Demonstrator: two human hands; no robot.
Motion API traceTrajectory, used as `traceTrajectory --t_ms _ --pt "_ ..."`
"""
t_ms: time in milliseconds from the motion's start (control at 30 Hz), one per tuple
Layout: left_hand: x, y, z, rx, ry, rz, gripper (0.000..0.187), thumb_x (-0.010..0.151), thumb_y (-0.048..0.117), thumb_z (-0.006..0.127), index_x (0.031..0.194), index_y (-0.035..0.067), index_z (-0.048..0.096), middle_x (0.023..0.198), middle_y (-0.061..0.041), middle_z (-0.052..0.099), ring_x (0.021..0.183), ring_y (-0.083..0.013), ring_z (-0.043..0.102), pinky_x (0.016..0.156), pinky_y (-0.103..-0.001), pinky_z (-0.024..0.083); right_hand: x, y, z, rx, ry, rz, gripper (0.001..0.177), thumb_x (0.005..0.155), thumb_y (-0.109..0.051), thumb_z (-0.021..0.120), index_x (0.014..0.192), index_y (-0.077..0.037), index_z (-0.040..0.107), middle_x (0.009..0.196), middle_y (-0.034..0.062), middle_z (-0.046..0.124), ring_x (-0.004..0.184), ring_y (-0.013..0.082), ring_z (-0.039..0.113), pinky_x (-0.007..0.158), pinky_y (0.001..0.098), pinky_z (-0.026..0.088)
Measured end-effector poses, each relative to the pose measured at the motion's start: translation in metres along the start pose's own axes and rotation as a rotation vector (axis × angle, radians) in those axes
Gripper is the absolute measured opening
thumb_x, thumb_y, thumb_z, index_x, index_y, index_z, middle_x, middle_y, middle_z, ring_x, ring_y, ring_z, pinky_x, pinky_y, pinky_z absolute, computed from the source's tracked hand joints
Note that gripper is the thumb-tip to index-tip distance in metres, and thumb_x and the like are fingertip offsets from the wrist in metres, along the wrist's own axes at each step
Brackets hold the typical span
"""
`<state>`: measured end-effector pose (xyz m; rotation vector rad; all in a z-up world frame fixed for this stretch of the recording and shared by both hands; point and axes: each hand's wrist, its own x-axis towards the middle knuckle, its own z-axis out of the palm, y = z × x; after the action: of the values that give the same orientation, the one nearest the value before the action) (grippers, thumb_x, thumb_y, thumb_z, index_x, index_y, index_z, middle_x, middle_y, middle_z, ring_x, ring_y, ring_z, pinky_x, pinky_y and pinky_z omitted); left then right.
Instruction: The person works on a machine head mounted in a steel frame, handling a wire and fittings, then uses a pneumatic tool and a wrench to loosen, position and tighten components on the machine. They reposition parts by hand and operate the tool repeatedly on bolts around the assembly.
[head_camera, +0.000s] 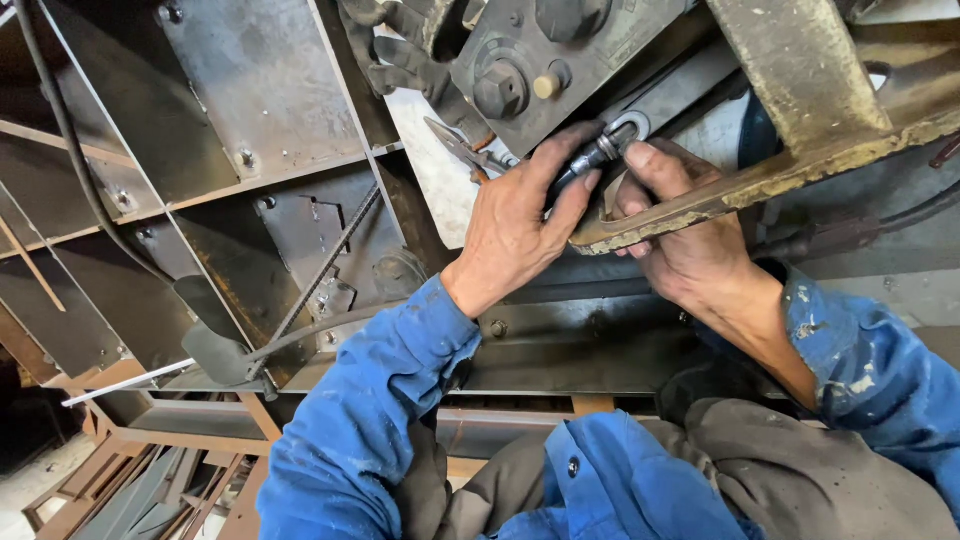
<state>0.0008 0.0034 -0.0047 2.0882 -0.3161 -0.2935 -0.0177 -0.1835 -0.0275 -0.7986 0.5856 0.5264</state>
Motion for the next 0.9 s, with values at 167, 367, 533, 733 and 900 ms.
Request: traceTrajectory --t_ms 167,367,533,733,900 --pt "-0.001 -0.005 0.003 0.002 0.015 -0.009 0.037 0.107 0.019 0.066 0.141 0.011 0.053 0.106 -0.015 0.075 0.089 -0.0335 0.075 0.075 -0.037 0.058 0.003 0.001 -0.004 0.036 -0.021 0.034 0.027 0.104 -0.027 0.066 0.087 -0.009 0.055 0.067 0.0006 0.052 0.053 0.0137 0.049 0.053 0.0307 0.046" --pt "0.0 0.001 0.001 0.027 0.023 -0.013 0.036 0.107 0.019 0.066 0.139 0.012 0.054 0.101 -0.014 0.075 0.081 -0.0327 0.073 0.069 -0.038 0.056 0.004 0.002 -0.003 0.014 -0.03 -0.009 0.028 0.104 -0.025 0.062 0.084 -0.009 0.052 0.064 0.0002 0.049 0.051 0.0132 0.046 0.051 0.0318 0.046" --pt "0.002 0.002 0.0 0.048 0.009 -0.048 0.035 0.104 0.021 0.068 0.137 0.013 0.056 0.094 -0.013 0.075 0.076 -0.0318 0.073 0.065 -0.038 0.055 0.006 0.003 -0.005 -0.009 -0.025 -0.041 0.029 0.105 -0.023 0.061 0.083 -0.009 0.05 0.062 0.0015 0.047 0.049 0.0138 0.045 0.048 0.0334 0.044" --pt "0.005 0.012 0.0 0.001 0.019 -0.087 0.034 0.103 0.02 0.069 0.135 0.013 0.058 0.096 -0.013 0.075 0.077 -0.0291 0.075 0.068 -0.036 0.059 0.007 -0.002 0.0 -0.057 0.016 -0.011 0.022 0.102 -0.024 0.058 0.088 -0.007 0.055 0.057 0.0006 0.045 0.041 0.0136 0.042 0.042 0.0324 0.042" --pt "0.005 0.019 -0.003 0.06 0.014 -0.093 0.036 0.104 0.022 0.069 0.136 0.012 0.057 0.098 -0.013 0.075 0.08 -0.0311 0.075 0.068 -0.037 0.058 0.006 -0.003 -0.001 -0.053 -0.009 -0.005 0.025 0.103 -0.024 0.058 0.085 -0.007 0.054 0.056 0.0011 0.044 0.042 0.0135 0.041 0.042 0.0315 0.041"
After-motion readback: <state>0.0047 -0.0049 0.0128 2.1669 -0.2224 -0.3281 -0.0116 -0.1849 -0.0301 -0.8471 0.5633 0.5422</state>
